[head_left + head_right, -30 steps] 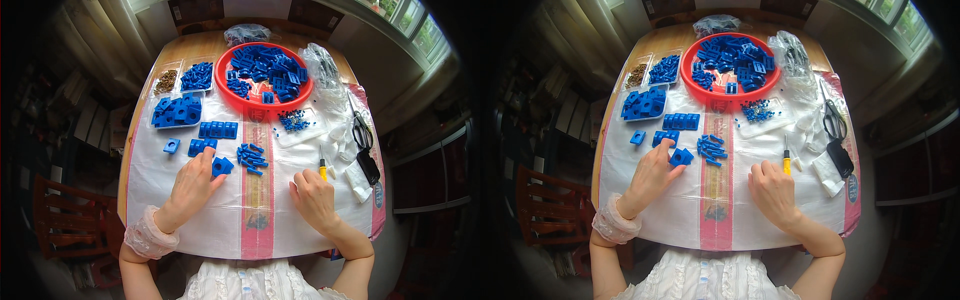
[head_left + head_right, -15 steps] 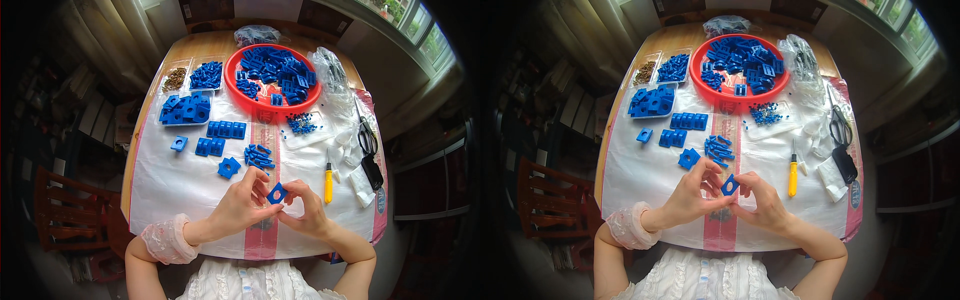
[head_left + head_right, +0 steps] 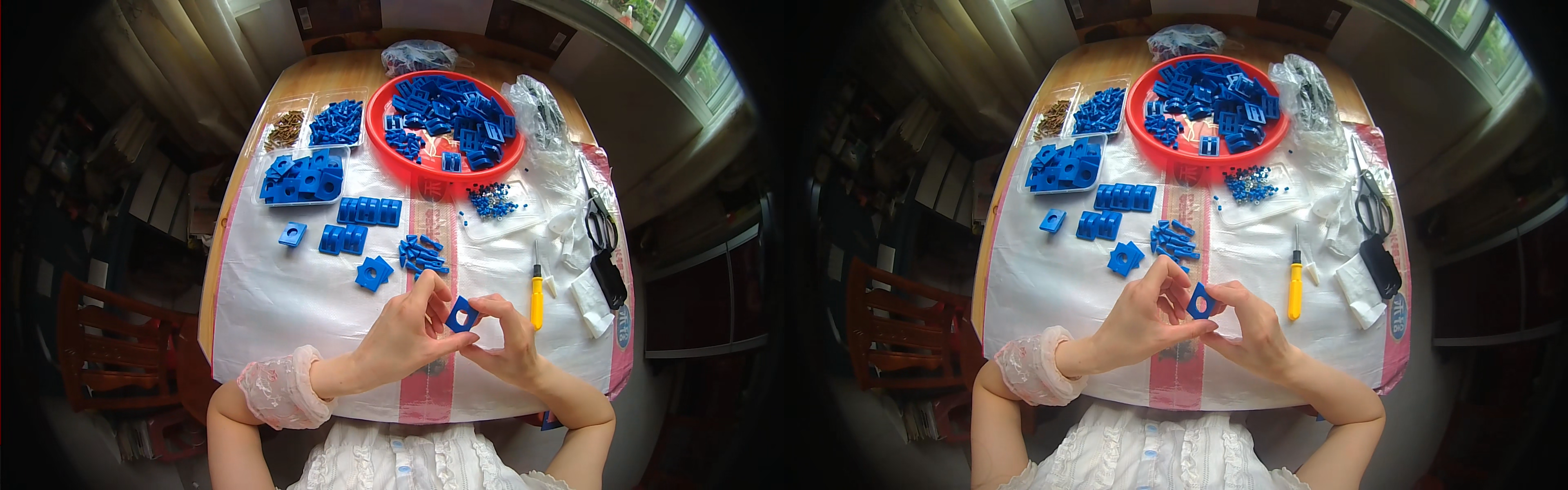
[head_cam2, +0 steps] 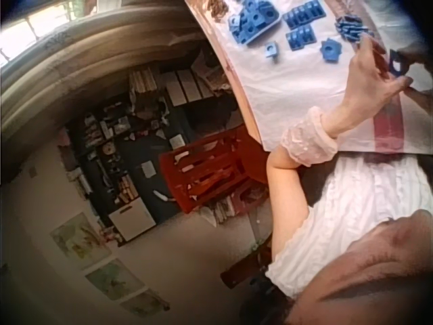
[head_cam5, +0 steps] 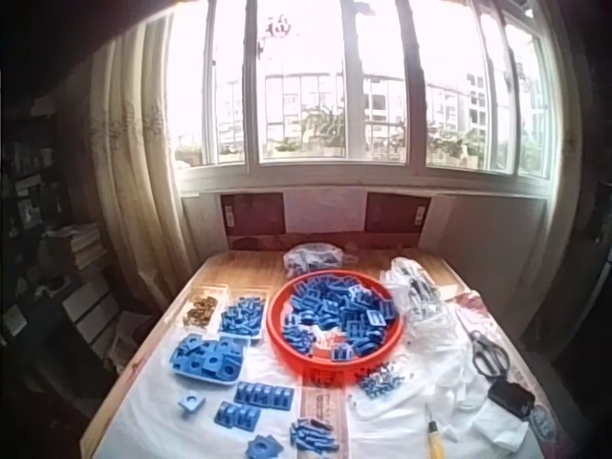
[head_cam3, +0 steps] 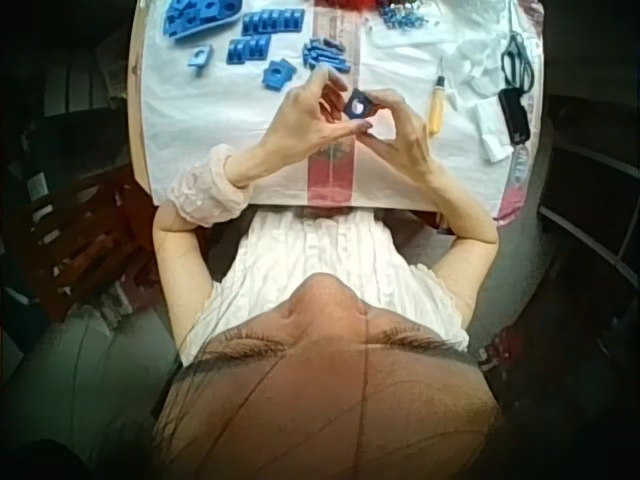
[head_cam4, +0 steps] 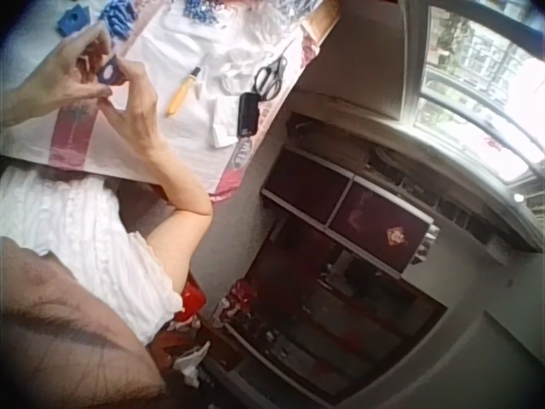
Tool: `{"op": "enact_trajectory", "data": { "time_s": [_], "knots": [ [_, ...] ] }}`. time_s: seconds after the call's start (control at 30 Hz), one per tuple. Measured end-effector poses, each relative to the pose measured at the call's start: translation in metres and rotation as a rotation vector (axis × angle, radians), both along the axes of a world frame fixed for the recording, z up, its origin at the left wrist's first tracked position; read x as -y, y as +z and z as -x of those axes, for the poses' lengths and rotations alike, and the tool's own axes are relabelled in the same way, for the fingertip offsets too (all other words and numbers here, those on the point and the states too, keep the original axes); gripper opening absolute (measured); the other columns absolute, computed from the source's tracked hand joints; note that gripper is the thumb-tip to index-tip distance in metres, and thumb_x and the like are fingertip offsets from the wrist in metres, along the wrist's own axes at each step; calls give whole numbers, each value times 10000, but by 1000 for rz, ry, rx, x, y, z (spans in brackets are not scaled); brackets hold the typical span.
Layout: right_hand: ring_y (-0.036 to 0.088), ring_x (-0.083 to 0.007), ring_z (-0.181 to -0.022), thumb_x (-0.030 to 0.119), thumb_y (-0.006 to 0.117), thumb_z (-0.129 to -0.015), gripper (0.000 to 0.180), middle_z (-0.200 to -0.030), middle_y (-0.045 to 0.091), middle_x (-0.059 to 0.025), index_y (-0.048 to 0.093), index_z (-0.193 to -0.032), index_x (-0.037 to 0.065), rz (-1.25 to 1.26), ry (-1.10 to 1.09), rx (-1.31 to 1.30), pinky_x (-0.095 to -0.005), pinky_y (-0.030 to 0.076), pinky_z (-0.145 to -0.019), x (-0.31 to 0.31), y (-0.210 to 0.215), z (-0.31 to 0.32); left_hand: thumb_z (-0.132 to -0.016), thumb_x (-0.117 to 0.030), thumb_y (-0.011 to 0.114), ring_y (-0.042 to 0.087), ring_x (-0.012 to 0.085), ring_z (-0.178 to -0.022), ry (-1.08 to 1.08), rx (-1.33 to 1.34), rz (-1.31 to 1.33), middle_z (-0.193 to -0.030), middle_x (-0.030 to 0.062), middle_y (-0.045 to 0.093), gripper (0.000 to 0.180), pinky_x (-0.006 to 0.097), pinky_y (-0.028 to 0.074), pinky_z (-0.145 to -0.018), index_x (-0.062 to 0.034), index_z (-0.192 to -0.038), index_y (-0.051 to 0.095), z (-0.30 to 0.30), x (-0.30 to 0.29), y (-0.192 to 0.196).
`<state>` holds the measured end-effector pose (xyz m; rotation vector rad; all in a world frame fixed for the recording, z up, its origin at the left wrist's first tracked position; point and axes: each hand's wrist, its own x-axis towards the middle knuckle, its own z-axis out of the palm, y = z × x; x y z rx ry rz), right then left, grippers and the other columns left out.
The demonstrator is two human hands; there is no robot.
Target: Assembling blue plastic fixture components by applying glue and joining parts.
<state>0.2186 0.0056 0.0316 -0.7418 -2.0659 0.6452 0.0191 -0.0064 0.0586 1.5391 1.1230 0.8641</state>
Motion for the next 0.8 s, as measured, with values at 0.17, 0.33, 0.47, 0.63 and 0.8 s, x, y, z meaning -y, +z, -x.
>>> {"op": "enact_trajectory", "data": {
  "time_s": [0.17, 0.33, 0.47, 0.63, 0.8],
  "knots": [
    [666, -233, -777, -49, 809, -661, 617, -904, 638, -137, 499, -1192, -3, 55, -20, -48, -319, 545, -691, 4, -7, 2, -815, -220, 805, 676, 192, -708, -64, -55, -92, -786, 115, 664, 407, 295, 538, -603, -20, -999, 501, 7, -2, 9],
    [670, -235, -779, -30, 826, -674, 583, -932, 662, -151, 494, -1151, 13, -1, 1, -36, -304, 544, -667, 1, -6, 2, -856, -97, 712, 644, 243, -712, 283, -562, -438, -811, 110, 638, 113, 355, 503, -651, -1, -883, 659, 74, -43, 7],
    [670, -233, -750, -39, 819, -678, 580, -920, 668, -151, 491, -1153, 14, -16, 23, -35, -311, 539, -649, 0, -6, 2, -816, -130, 764, 611, 245, -884, 409, -873, -449, -912, 114, 602, 195, 347, 508, -756, -20, -953, 680, 110, -59, -5],
    [661, -223, -750, -66, 758, -688, 529, -916, 643, -146, 503, -1147, -2, -21, 19, -31, -305, 545, -659, 0, -7, 1, -737, -169, 835, 522, 258, -1002, 242, -907, -432, -998, 114, 544, 396, 349, 471, -871, -33, -1077, 685, 106, -60, -15],
    [652, -232, -737, -50, 760, -683, 526, -904, 639, -144, 507, -1141, 2, -30, 22, -15, -322, 528, -646, 0, -10, 0, -735, -131, 819, 511, 252, -1003, 207, -957, -440, -1002, 102, 542, 403, 350, 450, -892, -53, -1109, 689, 105, -60, -21]
  ]
}}
